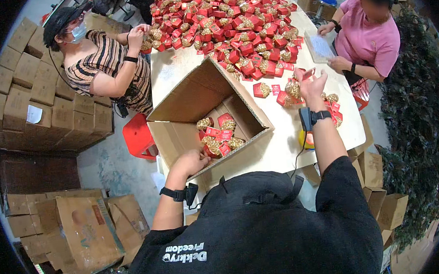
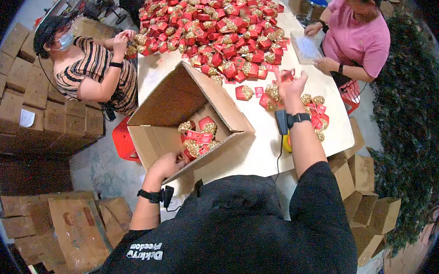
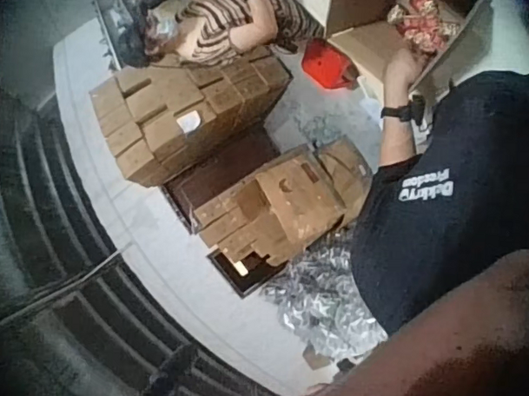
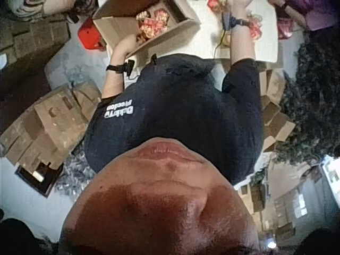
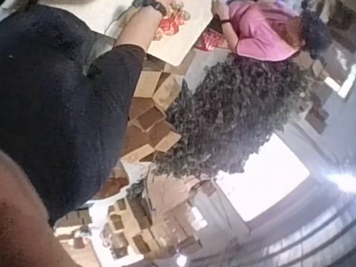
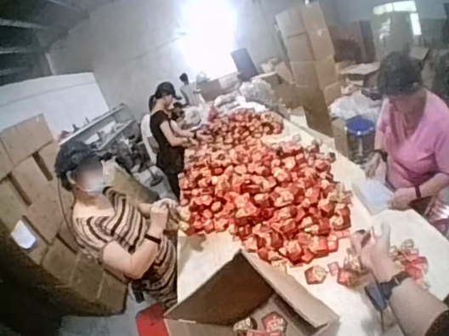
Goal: Packing small red decorative items into cardboard boxes and sealing them with tape.
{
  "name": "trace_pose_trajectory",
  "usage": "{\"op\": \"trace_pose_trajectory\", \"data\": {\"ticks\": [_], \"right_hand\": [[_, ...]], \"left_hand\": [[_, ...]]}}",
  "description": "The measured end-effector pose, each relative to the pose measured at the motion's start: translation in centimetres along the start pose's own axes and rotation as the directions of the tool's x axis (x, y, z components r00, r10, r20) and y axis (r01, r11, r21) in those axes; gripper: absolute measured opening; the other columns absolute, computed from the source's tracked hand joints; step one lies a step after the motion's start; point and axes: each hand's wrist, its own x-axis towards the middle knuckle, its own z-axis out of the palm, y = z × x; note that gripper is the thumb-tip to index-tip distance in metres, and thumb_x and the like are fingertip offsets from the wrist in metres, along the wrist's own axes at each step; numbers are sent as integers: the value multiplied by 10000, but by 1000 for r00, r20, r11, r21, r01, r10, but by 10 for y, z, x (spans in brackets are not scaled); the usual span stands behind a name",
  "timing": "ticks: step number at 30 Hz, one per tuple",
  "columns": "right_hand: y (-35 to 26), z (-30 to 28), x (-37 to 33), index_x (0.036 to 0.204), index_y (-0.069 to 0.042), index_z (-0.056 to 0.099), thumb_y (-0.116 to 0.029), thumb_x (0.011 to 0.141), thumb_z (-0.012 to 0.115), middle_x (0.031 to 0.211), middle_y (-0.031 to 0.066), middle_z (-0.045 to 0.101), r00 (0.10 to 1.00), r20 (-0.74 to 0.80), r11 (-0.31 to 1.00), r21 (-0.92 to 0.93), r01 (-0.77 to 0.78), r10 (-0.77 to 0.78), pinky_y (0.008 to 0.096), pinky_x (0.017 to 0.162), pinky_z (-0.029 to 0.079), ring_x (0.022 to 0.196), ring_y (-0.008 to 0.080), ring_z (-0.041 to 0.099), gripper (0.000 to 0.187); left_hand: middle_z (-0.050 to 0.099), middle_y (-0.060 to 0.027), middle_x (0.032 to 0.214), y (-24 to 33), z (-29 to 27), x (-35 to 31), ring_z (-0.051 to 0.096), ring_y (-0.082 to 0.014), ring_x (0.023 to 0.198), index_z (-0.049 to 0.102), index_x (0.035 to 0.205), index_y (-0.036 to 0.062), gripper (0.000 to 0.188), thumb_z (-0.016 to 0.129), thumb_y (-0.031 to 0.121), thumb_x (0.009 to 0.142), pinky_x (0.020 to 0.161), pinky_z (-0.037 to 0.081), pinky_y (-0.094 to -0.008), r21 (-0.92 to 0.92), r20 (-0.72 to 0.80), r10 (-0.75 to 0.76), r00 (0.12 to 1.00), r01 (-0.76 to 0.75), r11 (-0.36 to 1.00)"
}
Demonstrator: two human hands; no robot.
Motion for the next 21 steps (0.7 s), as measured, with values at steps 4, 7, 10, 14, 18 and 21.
{"op": "trace_pose_trajectory", "data": {"ticks": [4,7,10,14,18,21], "right_hand": [[-19,5,17,1513,81,215,-502,919,618,1366,317,513,980,-111,966,-221,135,-163,473,1108,395,1326,406,479,924],[-59,-54,45,1494,95,251,-502,870,678,1395,336,473,869,36,261,-947,187,-493,507,1083,395,1350,459,432,964],[-82,-122,33,1492,-30,367,-554,791,733,1364,357,495,722,367,-557,-830,-30,-587,517,946,496,1182,480,565,948],[-96,-199,8,1431,-164,461,-556,771,739,1381,305,489,811,384,-848,-476,-235,-441,567,980,458,1269,468,486,816],[-94,-184,7,1203,-132,606,-576,766,731,1334,266,558,899,272,-813,-566,-139,-343,565,971,466,1278,454,499,636],[-98,-183,34,1102,-79,627,-526,797,711,1129,271,667,963,190,-856,-513,-66,-189,531,912,509,1098,441,631,547]], "left_hand": [[699,-257,995,10,-2,0,682,-399,947,682,1103,39,370,633,357,920,842,522,-467,31,56,-42,998,41,999],[695,-258,1003,26,-5,4,676,-404,953,668,1117,50,368,635,357,918,840,520,-471,52,41,-56,998,53,997],[695,-237,971,21,-3,6,670,-401,919,652,1076,22,345,640,330,920,826,520,-470,-54,-5,24,1000,-24,998],[704,-218,948,15,-3,4,674,-385,903,653,1032,15,308,642,303,922,819,521,-459,-69,-22,37,999,-38,997],[712,-215,960,-2,-2,1,684,-377,908,661,1033,23,276,638,273,918,813,525,-455,-15,17,-7,1000,7,1000],[712,-217,966,-6,-5,4,687,-377,909,660,1052,31,252,633,238,910,816,527,-456,-92,4,51,999,-50,994]]}}
